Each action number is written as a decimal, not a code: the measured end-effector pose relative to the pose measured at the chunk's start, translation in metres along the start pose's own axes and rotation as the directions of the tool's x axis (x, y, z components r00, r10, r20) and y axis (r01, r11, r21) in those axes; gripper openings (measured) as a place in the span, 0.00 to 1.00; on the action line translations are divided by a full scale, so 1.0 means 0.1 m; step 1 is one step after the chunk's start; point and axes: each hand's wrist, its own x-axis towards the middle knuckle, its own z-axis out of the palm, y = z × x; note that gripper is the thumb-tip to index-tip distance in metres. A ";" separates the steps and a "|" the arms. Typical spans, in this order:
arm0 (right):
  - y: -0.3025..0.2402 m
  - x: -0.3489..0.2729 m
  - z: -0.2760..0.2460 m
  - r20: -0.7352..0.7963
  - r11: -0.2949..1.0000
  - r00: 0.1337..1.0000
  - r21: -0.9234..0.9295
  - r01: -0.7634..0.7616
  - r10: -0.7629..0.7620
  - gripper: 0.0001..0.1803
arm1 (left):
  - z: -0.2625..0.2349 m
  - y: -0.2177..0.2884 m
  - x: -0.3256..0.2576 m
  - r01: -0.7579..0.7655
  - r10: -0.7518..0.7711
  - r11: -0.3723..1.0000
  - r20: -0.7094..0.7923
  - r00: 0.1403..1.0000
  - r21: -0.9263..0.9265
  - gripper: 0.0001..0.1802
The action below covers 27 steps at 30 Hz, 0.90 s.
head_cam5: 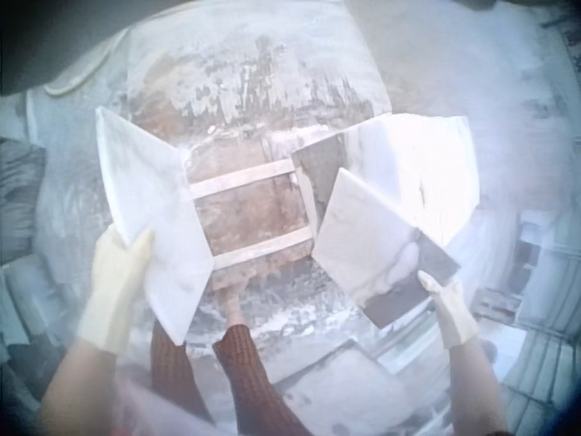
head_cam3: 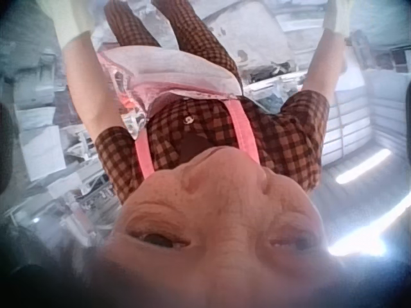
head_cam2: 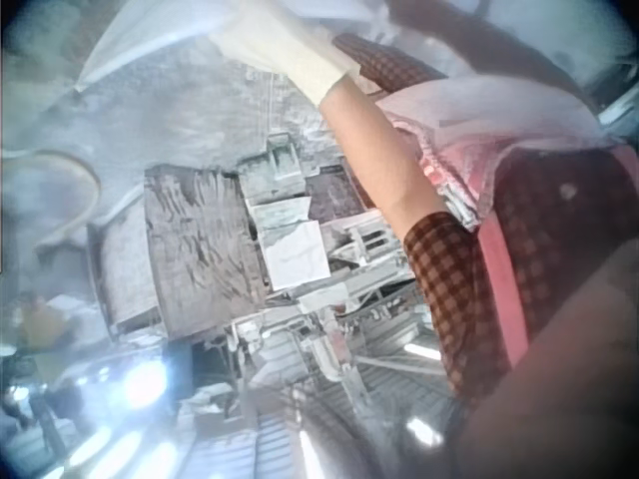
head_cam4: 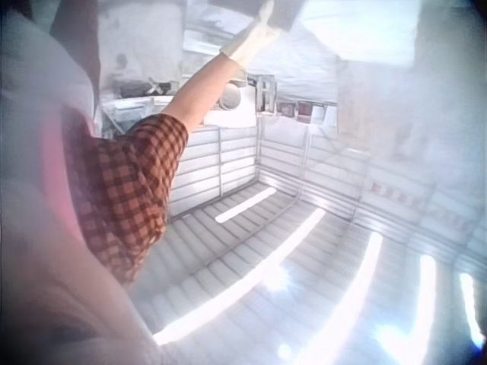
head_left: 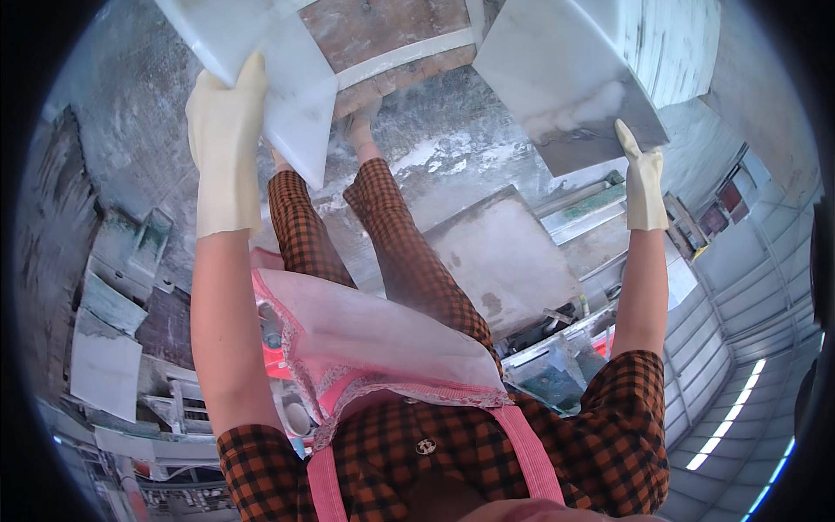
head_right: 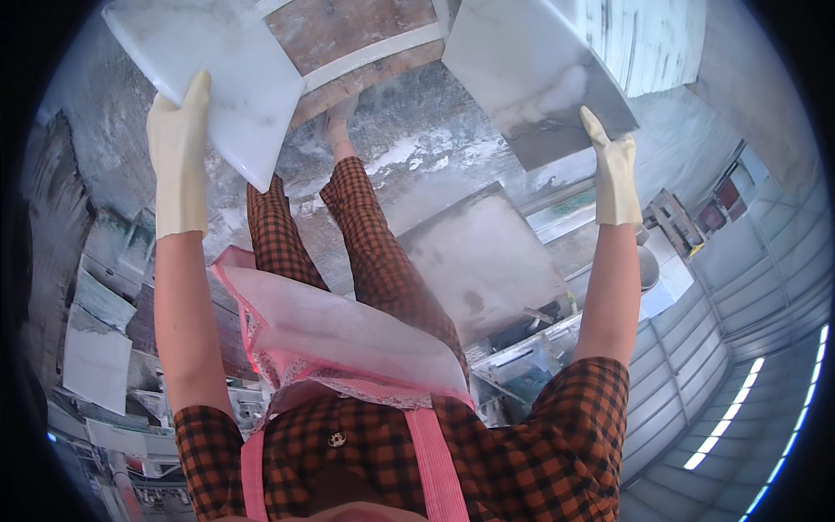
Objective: The person repeatedly picks up white rectangular tiles from a conveyor belt and stacks them on a wooden pallet. The person handles the tiles by hand, placing them one at a time into a growing stack.
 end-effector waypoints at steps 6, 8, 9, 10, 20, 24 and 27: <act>0.14 0.14 -0.02 0.104 0.978 0.991 -0.182 0.100 -0.082 0.26 | 0.04 0.05 0.02 0.027 -0.026 0.997 0.008 1.000 -0.071 0.25; 0.13 0.15 -0.01 0.095 0.986 0.995 -0.162 0.045 -0.030 0.26 | 0.02 0.04 0.03 0.040 -0.034 0.994 0.059 0.998 -0.103 0.25; 0.12 0.14 -0.02 0.101 0.987 0.995 -0.158 0.035 -0.020 0.27 | 0.00 0.03 0.03 0.048 -0.039 0.992 0.083 0.996 -0.113 0.25; 0.11 0.14 -0.02 0.120 0.991 0.993 -0.131 0.015 0.001 0.28 | -0.02 0.02 0.04 0.079 -0.058 0.982 0.127 0.990 -0.171 0.24; 0.11 -0.43 -1.03 0.151 0.983 0.984 0.144 -0.116 0.095 0.20 | -0.16 -0.04 0.12 0.278 -0.205 0.921 0.266 0.942 -0.273 0.24; 0.01 -1.05 -1.83 0.279 0.892 0.952 -0.388 0.233 -0.128 0.22 | -0.12 0.03 0.12 0.237 -0.120 0.902 0.320 0.940 -0.361 0.23; -0.03 -1.37 -2.18 0.150 0.874 0.989 -0.480 0.072 0.000 0.25 | -0.10 0.23 0.08 0.236 -0.092 0.886 0.348 0.933 -0.398 0.23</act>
